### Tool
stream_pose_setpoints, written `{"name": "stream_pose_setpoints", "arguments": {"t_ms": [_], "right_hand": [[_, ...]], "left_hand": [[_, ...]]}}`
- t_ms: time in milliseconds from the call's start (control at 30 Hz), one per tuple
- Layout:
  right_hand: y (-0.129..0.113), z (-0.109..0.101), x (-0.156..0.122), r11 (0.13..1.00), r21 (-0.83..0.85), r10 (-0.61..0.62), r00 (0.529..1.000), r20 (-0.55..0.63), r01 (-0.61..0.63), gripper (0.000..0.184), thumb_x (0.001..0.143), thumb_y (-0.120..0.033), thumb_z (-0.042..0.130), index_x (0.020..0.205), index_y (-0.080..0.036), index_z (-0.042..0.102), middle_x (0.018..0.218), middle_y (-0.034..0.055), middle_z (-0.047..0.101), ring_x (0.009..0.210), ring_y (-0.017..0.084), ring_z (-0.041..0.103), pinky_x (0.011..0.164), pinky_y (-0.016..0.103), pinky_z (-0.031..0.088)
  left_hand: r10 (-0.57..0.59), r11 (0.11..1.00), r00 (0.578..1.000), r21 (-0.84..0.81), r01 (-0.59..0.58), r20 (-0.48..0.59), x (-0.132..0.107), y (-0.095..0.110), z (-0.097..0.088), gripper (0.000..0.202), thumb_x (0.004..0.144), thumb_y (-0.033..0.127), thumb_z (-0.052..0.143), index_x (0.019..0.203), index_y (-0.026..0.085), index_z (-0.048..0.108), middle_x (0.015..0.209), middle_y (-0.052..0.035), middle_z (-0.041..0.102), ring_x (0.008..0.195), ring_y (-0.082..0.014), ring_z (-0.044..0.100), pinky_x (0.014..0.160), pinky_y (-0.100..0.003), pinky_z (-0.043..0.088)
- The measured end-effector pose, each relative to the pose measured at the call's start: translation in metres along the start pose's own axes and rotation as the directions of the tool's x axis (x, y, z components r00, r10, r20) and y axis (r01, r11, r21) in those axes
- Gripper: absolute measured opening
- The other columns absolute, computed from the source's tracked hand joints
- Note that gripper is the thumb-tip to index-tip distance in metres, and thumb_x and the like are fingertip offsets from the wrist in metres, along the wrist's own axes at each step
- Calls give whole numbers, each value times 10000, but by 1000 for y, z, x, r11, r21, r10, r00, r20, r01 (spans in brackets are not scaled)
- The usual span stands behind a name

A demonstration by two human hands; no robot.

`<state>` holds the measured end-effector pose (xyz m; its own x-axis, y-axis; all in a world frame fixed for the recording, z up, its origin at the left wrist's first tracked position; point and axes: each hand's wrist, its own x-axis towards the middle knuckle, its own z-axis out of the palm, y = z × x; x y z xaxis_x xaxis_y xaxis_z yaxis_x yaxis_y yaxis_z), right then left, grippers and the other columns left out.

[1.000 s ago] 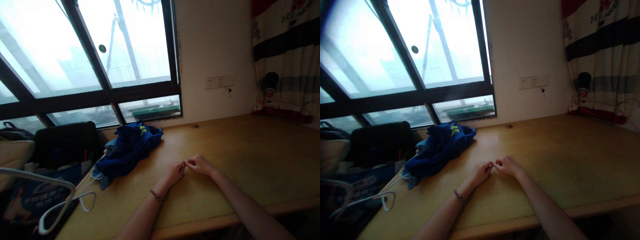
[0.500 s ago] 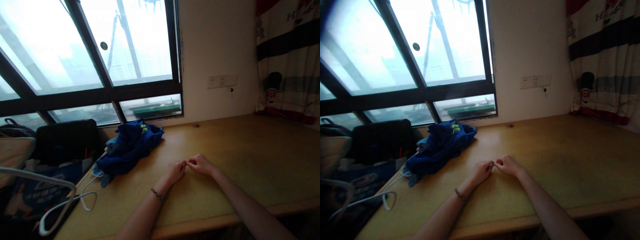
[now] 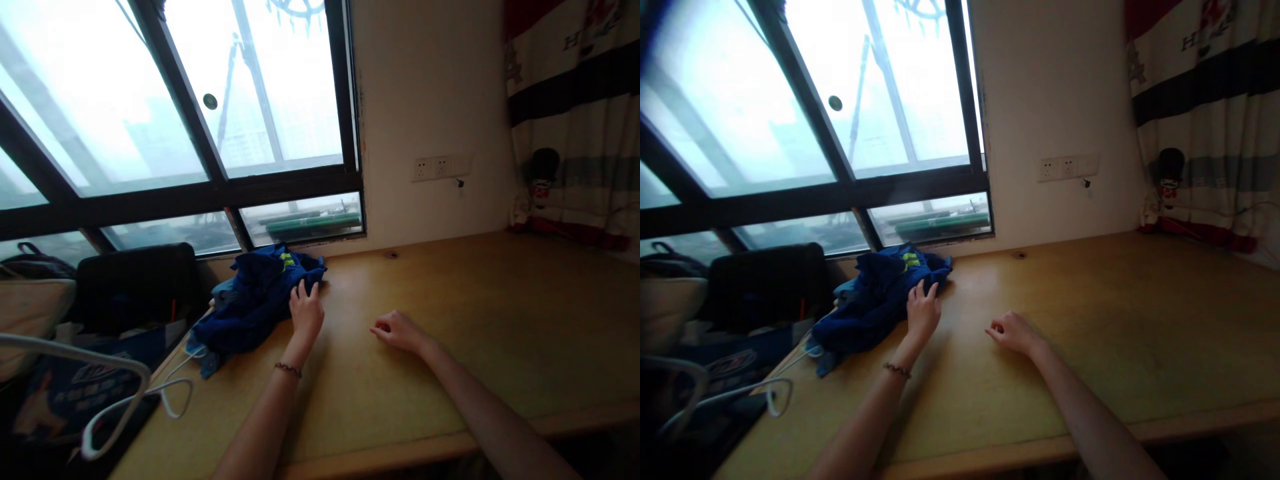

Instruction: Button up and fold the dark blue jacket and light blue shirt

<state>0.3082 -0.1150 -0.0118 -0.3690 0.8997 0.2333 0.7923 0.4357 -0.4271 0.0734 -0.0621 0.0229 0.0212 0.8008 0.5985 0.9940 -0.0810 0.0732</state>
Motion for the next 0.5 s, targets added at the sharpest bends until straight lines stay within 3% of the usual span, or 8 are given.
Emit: {"name": "stream_pose_setpoints", "arguments": {"t_ms": [100,200,333,400,500], "right_hand": [[0,0,0,1000,-10,3,1000,7,-3,339,798,-414,448,689,-167,653,643,41,646,543,101,527,499,211,284],[2,0,0,1000,-17,23,1000,21,-23,334,797,-411,451,704,-165,656,660,47,649,558,104,537,509,210,293],[5,-2,0,999,-13,36,999,15,-35,334,795,-420,451,719,-171,661,668,47,651,569,108,542,510,209,295],[6,-3,-1,999,-8,44,999,7,-44,333,797,-416,448,718,-172,662,668,48,653,571,110,545,515,210,297],[4,-5,-1,998,-15,59,998,10,-59,319,796,-397,451,710,-173,661,666,50,654,572,115,546,520,212,302]], "left_hand": [[-128,986,992,105,127,-3,25,-21,2,532,756,258,519,1267,298,378,1396,-115,168,1194,-411,217,847,-532,317],[-185,970,980,172,170,75,44,-33,4,595,698,327,608,1251,333,391,1412,-120,108,1168,-460,224,806,-553,316],[-195,965,972,205,167,130,52,-38,5,296,808,227,450,1080,230,566,1322,-162,291,1101,-406,343,783,-532,326],[-180,976,978,142,164,105,52,-40,1,293,841,164,344,980,162,603,1171,-179,432,1041,-369,407,763,-516,343],[-188,982,981,13,188,36,59,-44,-18,277,847,158,338,1024,104,545,1004,-150,504,954,-299,471,751,-453,376]]}}
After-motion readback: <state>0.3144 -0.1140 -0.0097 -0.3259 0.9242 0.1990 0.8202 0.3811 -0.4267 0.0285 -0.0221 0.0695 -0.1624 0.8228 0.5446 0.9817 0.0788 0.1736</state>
